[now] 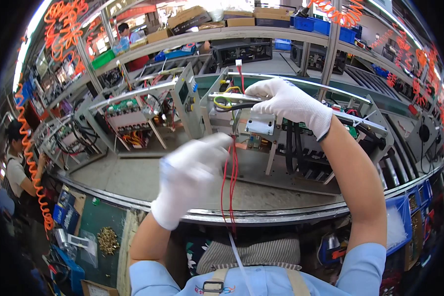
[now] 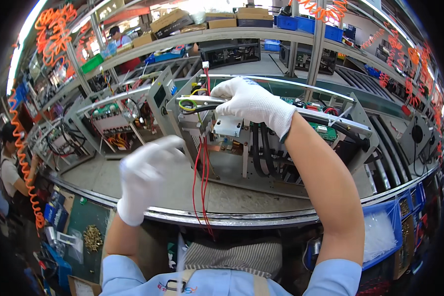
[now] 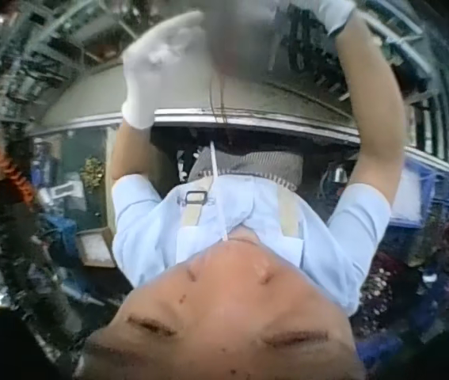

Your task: The person puts on white gloves and works on an electronic device at a factory assembly station. They connect red wires to a circuit board, secure the wiring with white zip ties, and adjust components within the metal chassis. The person also handles a black cable and uses a tool to tighten connections.

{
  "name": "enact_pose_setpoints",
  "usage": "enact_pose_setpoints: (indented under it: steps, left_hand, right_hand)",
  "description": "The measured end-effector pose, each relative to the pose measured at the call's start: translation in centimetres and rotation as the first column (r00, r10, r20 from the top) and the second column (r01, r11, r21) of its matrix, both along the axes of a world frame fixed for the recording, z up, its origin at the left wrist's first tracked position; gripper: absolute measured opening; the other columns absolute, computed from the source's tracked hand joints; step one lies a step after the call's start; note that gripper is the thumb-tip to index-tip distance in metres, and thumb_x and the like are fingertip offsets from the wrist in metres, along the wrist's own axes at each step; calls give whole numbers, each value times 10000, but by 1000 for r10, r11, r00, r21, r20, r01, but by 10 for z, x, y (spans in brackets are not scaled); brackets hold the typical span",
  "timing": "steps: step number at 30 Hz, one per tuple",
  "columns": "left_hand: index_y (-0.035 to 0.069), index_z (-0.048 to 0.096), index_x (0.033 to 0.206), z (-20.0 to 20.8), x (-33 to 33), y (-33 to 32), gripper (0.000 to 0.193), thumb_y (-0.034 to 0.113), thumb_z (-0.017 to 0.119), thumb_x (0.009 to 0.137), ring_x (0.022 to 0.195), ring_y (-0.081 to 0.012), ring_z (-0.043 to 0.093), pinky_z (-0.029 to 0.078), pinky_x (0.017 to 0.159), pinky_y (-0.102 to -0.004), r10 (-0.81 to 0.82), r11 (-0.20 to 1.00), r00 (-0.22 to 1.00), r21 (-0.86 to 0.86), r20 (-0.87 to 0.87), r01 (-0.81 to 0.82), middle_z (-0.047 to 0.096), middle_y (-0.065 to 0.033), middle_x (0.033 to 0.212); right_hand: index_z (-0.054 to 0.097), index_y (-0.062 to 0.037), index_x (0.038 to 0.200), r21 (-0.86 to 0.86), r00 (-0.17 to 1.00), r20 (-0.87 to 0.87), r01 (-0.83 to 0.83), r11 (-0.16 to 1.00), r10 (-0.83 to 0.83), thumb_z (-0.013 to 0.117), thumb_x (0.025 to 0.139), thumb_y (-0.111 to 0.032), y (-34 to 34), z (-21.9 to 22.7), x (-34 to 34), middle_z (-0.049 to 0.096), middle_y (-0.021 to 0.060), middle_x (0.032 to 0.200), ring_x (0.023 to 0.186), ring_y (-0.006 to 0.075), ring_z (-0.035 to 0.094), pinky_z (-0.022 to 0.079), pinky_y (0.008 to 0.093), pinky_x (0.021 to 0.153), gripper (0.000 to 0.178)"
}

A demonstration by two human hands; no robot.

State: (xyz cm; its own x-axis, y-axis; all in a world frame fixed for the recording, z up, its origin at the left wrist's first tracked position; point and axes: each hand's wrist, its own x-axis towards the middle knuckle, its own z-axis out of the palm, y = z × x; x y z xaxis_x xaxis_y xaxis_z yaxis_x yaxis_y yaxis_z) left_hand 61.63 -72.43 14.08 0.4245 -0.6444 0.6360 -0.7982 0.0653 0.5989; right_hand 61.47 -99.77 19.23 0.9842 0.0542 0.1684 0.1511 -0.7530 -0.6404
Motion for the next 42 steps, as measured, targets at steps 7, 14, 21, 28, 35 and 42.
enact_pose_setpoints:
  steps: [7, 14, 21, 28, 35, 42]
  left_hand:
    - [-29, 543, 1267, 36, -32, 31, 432, 293, 457, 992, 740, -348, 671, 528, 534, -401, -868, 483, 495, 266, 21, 834, 667, -267, 964]
    - [4, 674, 1063, 6, -17, -16, 205, 88, 563, 913, 717, -157, 661, 528, 668, -287, -250, 920, 934, 237, -257, 311, 691, -94, 894]
    - [-3, 638, 1039, -42, 50, -112, 161, 130, 597, 959, 570, -74, 521, 381, 505, -223, -136, 971, 575, -224, -806, -85, 645, -41, 761]
    - [19, 618, 1063, -24, 43, -143, 165, 15, 519, 931, 543, -75, 568, 424, 432, -228, -269, 926, 427, -354, -863, -131, 667, -45, 796]
    - [-31, 606, 1051, -41, 49, -150, 169, -26, 502, 919, 696, -150, 664, 532, 594, -262, -333, 876, 470, -453, -817, -166, 683, -104, 861]
    - [26, 658, 1026, -39, 53, -133, 136, 77, 586, 923, 572, -78, 587, 432, 462, -226, -150, 978, 644, -210, -750, -17, 679, -43, 778]
  right_hand:
    - [591, 49, 1233, 0, 1000, 4, -17, 1000, 17, 675, 814, -71, -1, 0, 2, 680, 128, 1114, 984, 161, 602, 461, 290, 923, 443]
    - [633, -5, 1208, 81, 996, 86, -38, 996, 32, 666, 781, -148, -18, -18, 5, 697, 163, 1114, 1017, 239, 661, 483, 320, 904, 451]
    - [646, -34, 1200, 28, 1000, -4, 16, 999, -16, 638, 773, -171, 1, -1, 0, 704, 141, 1101, 1000, 243, 670, 490, 313, 887, 449]
    - [365, 48, 1431, 41, 997, 47, 54, 998, -56, 689, 785, -62, -1, -1, -2, 659, 119, 958, 812, 160, 595, 493, 287, 708, 731]
    - [544, 76, 1277, -7, 999, -15, 32, 999, -32, 732, 795, -77, -5, 3, 4, 671, 98, 872, 811, 132, 593, 500, 277, 720, 540]
    - [637, 57, 1167, 60, 999, 7, 46, 997, -47, 718, 806, -78, -13, -8, 6, 701, 85, 1015, 839, 99, 592, 503, 265, 765, 394]
